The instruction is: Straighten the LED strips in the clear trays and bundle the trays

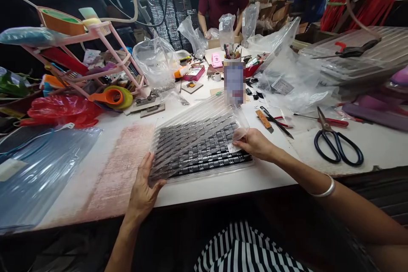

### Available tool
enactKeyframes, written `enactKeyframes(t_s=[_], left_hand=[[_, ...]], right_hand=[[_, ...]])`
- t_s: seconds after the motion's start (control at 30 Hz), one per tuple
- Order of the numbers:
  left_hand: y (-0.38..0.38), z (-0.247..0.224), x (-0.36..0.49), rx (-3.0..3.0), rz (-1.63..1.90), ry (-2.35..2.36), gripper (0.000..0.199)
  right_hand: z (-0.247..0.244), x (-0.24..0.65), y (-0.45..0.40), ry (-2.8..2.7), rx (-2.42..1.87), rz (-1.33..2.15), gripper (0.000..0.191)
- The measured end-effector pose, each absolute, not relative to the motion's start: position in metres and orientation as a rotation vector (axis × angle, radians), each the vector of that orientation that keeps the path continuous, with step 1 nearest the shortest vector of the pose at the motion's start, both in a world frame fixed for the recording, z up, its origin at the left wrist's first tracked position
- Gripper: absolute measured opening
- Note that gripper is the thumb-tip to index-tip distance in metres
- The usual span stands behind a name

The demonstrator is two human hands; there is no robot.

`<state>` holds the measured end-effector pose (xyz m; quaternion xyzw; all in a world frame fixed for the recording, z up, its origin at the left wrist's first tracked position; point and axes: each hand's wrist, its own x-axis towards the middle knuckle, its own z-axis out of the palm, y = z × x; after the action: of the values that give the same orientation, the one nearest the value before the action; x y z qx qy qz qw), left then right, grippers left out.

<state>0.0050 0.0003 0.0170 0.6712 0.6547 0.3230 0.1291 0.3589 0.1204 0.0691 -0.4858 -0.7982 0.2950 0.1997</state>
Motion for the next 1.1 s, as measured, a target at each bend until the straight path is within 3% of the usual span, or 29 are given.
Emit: enactKeyframes(t_s=[0.43, 0.73, 0.87, 0.97, 1.1], left_hand=[[0.002, 0.013, 0.004, 2.074, 0.825, 1.928, 0.079], [0.0, 0.018, 0.006, 2.059, 0.638, 1.964, 0.089], [0.008, 0.023, 0.004, 1.902, 0.704, 2.02, 0.067], [0.029, 0.031, 0.006, 1.806, 0.761, 2.142, 0.062], [0.059, 0.042, 0.018, 1.841, 0.398, 2.39, 0.057]], right_hand=[[0.07, 0.355, 0.11, -2.157, -1.526, 0.708, 0.009], [0.059, 0.394, 0.123, -1.829, -1.597, 0.709, 0.029], [0.054, 0.396, 0.123, -1.854, -1.612, 0.795, 0.04], [0.052, 0.385, 0.122, -2.028, -1.597, 0.713, 0.045], [0.049, 0.365, 0.119, -2.272, -1.692, 0.477, 0.046]])
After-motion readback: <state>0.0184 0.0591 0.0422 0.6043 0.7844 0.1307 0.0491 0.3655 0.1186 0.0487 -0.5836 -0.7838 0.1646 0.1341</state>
